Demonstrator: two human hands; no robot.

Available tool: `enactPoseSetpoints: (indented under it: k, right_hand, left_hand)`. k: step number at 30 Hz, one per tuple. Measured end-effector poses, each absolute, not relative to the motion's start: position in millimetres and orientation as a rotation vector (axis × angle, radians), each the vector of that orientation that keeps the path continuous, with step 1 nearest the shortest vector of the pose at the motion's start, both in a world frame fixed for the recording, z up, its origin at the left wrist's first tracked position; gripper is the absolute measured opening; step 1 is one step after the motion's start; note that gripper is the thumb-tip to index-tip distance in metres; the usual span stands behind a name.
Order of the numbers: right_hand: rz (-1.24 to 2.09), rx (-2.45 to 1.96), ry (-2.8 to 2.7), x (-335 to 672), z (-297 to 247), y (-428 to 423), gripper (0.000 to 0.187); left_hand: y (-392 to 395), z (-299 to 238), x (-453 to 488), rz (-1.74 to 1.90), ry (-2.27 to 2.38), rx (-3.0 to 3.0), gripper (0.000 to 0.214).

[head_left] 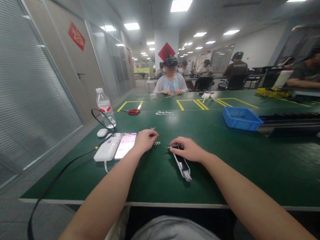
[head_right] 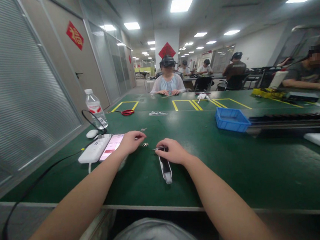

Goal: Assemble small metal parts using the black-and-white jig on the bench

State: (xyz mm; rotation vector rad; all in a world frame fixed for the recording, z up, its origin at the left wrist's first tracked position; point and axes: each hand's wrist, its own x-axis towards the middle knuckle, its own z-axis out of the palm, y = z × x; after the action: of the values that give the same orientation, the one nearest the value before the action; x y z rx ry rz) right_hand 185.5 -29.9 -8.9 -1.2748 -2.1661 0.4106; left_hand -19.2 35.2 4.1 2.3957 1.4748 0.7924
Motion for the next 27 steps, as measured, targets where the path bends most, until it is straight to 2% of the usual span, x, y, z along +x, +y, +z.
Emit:
enactPoseSetpoints:
  k: [9, 27]
  right_hand:
    - [0.414, -1.275, -2.167, 186, -10, -29, 0.022]
    - [0.407, -1.293, -2.178, 184, -7, -31, 0.022]
  left_hand:
    - [30, -1, -18, 0.409, 1.377, 2.808, 0.027]
    - [34, -10, -13, 0.446, 1.377, 2.795, 0.021]
